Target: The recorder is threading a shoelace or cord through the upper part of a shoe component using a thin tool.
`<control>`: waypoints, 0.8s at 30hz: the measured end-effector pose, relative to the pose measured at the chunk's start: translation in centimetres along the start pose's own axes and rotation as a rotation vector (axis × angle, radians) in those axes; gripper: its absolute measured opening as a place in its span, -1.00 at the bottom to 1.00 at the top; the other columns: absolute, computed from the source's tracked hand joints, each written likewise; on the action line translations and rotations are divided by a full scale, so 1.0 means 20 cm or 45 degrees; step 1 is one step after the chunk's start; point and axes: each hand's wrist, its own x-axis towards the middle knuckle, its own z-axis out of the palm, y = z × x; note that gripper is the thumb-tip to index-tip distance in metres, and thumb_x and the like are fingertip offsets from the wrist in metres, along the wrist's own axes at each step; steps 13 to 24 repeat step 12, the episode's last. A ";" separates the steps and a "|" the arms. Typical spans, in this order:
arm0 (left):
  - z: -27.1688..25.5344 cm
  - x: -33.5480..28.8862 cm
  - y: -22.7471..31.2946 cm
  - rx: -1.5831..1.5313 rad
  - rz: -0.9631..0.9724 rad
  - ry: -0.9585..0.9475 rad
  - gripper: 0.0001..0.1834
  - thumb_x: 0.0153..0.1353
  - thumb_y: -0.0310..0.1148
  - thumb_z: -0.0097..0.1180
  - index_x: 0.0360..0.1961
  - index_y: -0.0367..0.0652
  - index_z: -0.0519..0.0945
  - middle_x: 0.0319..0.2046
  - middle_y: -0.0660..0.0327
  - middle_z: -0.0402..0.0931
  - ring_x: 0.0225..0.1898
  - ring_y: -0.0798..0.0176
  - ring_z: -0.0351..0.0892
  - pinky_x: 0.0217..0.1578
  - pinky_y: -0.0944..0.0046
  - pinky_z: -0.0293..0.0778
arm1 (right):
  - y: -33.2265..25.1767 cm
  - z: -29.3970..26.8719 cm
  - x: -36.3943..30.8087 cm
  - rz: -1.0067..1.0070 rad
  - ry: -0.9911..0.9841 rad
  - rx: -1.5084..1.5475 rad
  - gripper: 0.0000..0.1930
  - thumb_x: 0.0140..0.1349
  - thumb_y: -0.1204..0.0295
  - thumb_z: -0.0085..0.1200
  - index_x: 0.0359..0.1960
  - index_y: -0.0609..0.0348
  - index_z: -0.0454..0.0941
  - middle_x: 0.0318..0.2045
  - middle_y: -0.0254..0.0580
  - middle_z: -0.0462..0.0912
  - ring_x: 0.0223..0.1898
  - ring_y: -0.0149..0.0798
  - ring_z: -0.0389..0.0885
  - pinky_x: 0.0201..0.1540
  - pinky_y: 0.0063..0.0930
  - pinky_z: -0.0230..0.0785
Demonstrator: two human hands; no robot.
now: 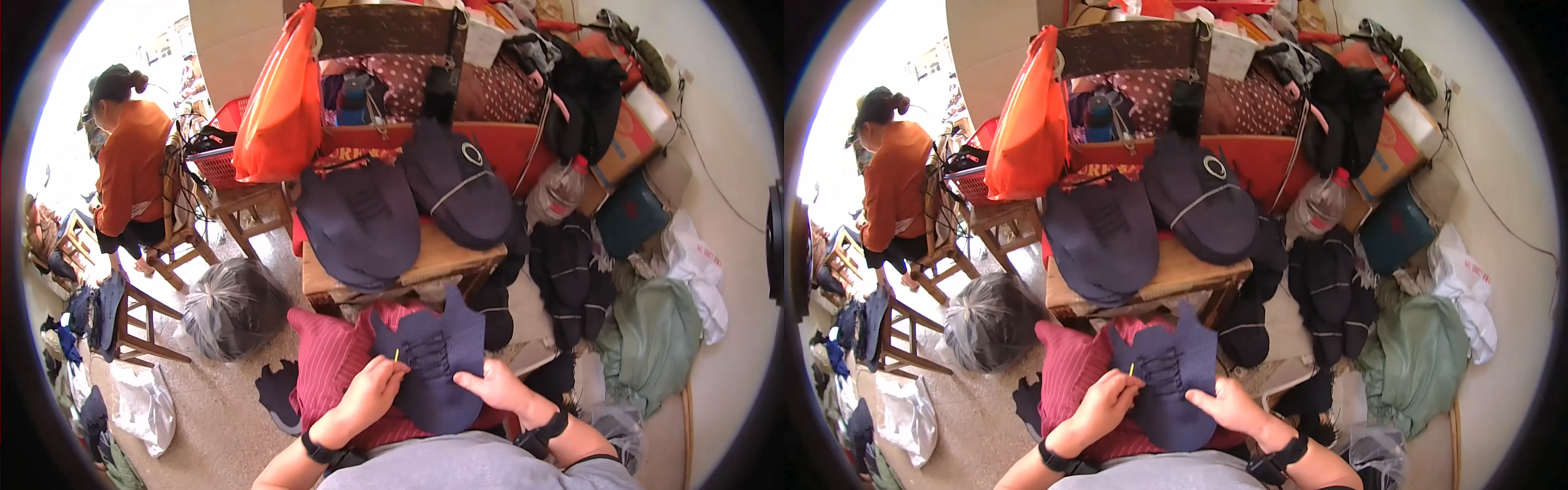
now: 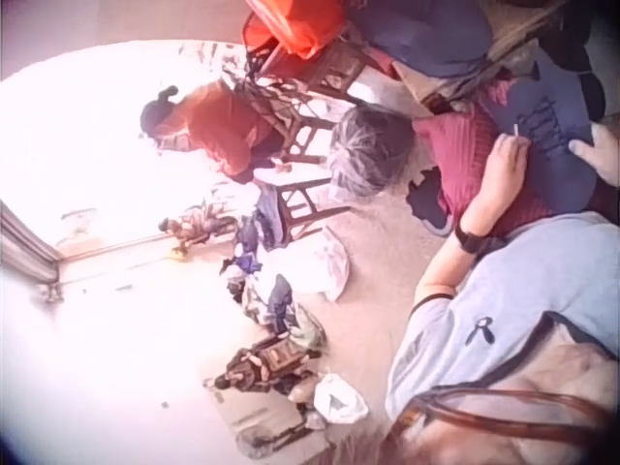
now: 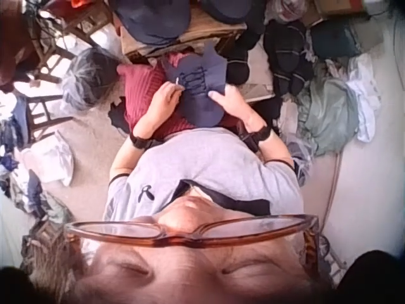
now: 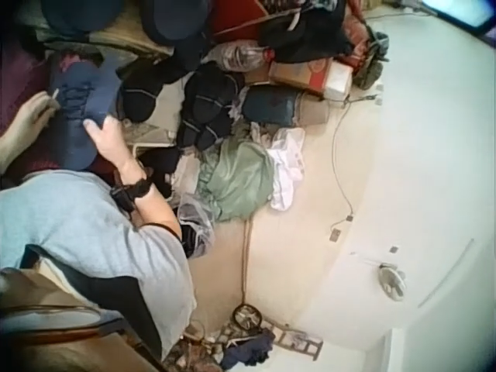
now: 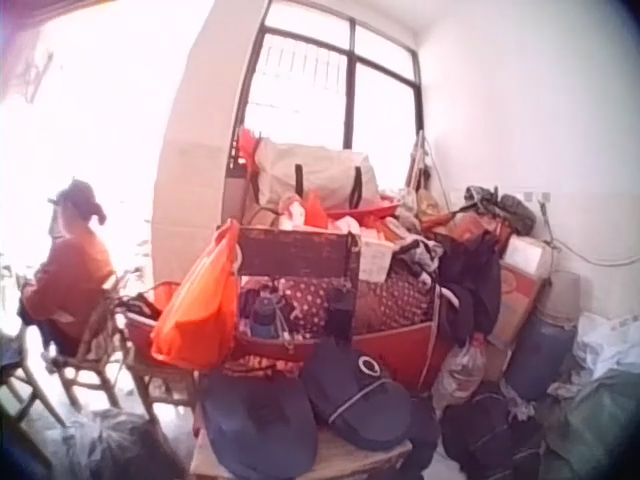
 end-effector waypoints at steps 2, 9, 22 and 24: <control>-0.13 -0.06 0.01 -0.111 -0.058 0.005 -0.78 0.39 -0.65 0.05 -0.03 -0.26 0.66 -0.34 0.21 0.54 -0.37 0.36 0.63 -0.32 0.40 0.56 | -0.16 -0.01 0.02 -0.030 -0.078 -0.311 -0.70 0.45 0.34 0.21 0.07 0.31 0.64 -0.18 -0.37 0.76 -0.15 -0.48 0.63 -0.02 -0.45 0.52; -0.57 -0.25 -0.37 -0.443 -0.296 0.866 -0.37 0.43 -0.70 -0.16 0.50 -0.15 0.17 -0.29 0.20 0.55 -0.43 0.49 0.52 -0.35 0.47 0.56 | -0.68 -0.05 0.51 -0.446 0.107 -0.028 -0.64 0.42 0.39 0.22 0.17 0.29 0.55 -0.02 -0.32 0.68 0.01 -0.42 0.58 0.13 -0.44 0.42; -0.67 -0.40 -0.64 -0.459 -0.532 0.882 -0.32 0.44 -0.65 -0.14 0.55 -0.12 0.06 -0.25 0.18 0.55 -0.43 0.48 0.54 -0.32 0.47 0.59 | -0.78 -0.04 0.91 -0.402 0.035 0.364 -0.57 0.40 0.35 0.25 0.22 0.27 0.51 0.04 -0.26 0.65 0.05 -0.37 0.58 0.19 -0.37 0.41; -0.67 -0.40 -0.64 -0.459 -0.532 0.882 -0.32 0.44 -0.65 -0.14 0.55 -0.12 0.06 -0.25 0.18 0.55 -0.43 0.48 0.54 -0.32 0.47 0.59 | -0.78 -0.04 0.91 -0.402 0.035 0.364 -0.57 0.40 0.35 0.25 0.22 0.27 0.51 0.04 -0.26 0.65 0.05 -0.37 0.58 0.19 -0.37 0.41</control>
